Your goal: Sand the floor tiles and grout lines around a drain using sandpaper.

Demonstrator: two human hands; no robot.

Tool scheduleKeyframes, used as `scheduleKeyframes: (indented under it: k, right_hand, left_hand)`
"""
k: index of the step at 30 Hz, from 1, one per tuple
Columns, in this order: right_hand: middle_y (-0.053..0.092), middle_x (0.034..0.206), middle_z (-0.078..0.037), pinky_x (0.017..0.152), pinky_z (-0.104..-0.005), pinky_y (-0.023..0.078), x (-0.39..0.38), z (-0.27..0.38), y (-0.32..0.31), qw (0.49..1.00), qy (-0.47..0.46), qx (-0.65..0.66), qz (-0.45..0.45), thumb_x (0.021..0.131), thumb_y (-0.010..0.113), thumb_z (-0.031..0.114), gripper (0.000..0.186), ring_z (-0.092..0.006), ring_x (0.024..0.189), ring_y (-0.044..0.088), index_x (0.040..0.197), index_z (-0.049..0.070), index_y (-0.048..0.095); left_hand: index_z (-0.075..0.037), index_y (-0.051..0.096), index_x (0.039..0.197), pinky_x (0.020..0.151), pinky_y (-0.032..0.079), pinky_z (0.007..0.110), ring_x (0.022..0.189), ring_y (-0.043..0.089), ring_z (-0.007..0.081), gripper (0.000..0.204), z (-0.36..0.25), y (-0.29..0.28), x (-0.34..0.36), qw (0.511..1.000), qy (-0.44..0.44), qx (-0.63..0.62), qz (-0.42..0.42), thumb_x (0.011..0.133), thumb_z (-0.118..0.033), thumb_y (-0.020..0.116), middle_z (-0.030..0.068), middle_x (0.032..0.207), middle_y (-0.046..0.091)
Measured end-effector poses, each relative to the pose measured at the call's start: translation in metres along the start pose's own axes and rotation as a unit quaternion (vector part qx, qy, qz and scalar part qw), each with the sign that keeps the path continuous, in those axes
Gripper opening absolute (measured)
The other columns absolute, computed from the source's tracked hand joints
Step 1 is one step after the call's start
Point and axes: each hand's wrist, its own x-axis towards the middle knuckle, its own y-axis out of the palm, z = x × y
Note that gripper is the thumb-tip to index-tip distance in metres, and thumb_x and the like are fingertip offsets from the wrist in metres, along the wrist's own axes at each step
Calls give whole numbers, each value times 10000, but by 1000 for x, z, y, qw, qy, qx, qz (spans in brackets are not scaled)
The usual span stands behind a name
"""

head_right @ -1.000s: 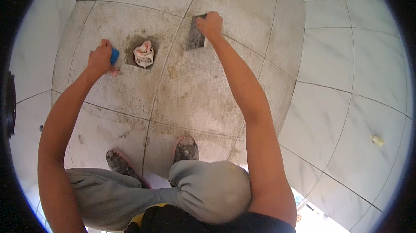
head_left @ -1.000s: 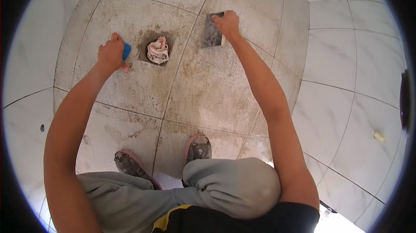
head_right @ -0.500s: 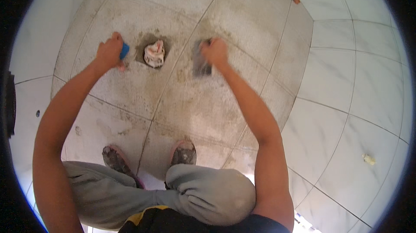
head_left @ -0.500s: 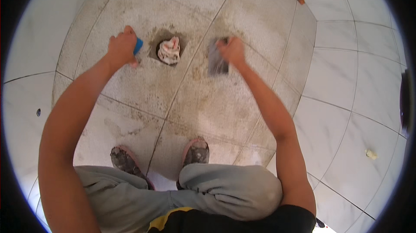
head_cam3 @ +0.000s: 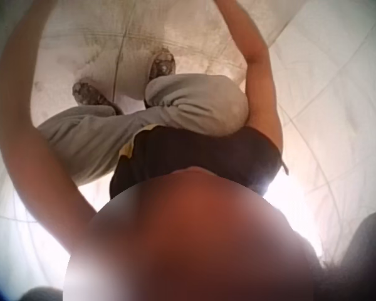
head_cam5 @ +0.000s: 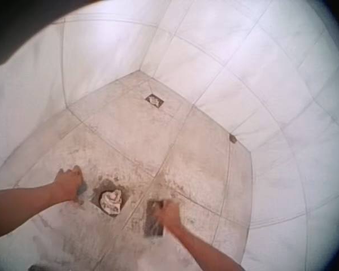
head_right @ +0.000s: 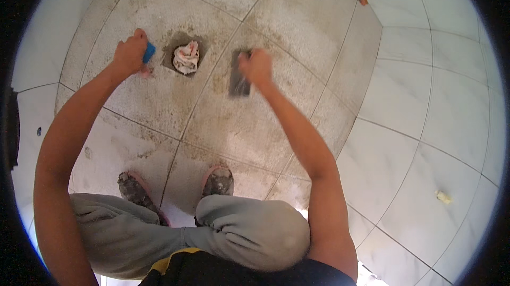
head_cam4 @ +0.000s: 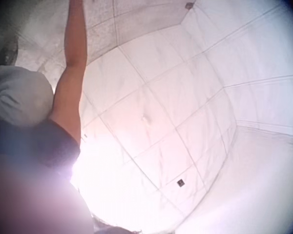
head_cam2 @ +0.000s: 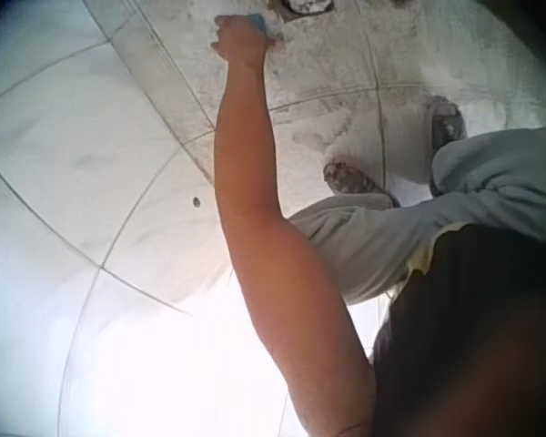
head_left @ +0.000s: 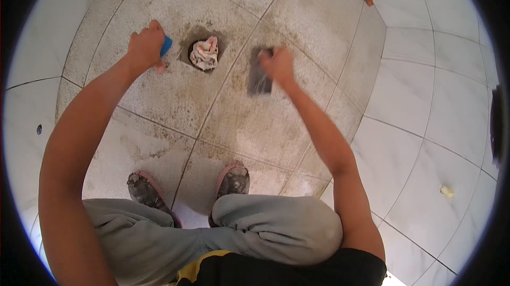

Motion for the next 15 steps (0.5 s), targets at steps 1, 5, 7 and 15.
scheduleKeyframes:
  k: [1, 5, 7, 15]
  right_hand:
    - [646, 734, -273, 651, -422, 532, -25, 8, 4, 1000, -15, 24, 4, 766, 717, 321, 363, -344, 726, 698, 766, -39, 670]
    - [649, 839, -312, 712, -452, 528, -28, -7, -4, 1000, -17, 3, 5, 782, 702, 265, 320, -395, 825, 677, 789, -54, 673]
    - [644, 734, -273, 616, -437, 518, -51, -16, 22, 990, -115, -10, -83, 767, 711, 274, 333, -368, 701, 674, 745, -55, 662]
    - [633, 657, -258, 576, -452, 504, -20, -3, -13, 998, 52, 2, 17, 779, 706, 277, 364, -355, 613, 657, 692, -69, 631]
  left_hand:
    - [36, 516, 1178, 893, 491, 480, 1095, 619, 319, 890, -3, -1, -1, 1000, -2, -2, 0, 448, -196, 970, 135, 1163, 555]
    - [33, 534, 1152, 902, 487, 485, 1108, 617, 316, 861, -7, -11, 5, 1000, 2, 1, 13, 448, -197, 973, 132, 1149, 567]
    - [33, 540, 1149, 905, 486, 485, 1112, 616, 317, 853, -9, -11, 2, 1000, 2, -18, 10, 451, -196, 973, 132, 1147, 571]
    - [49, 553, 1159, 909, 475, 495, 1131, 607, 328, 846, -8, -15, 4, 999, 12, -16, 36, 467, -196, 972, 151, 1154, 573]
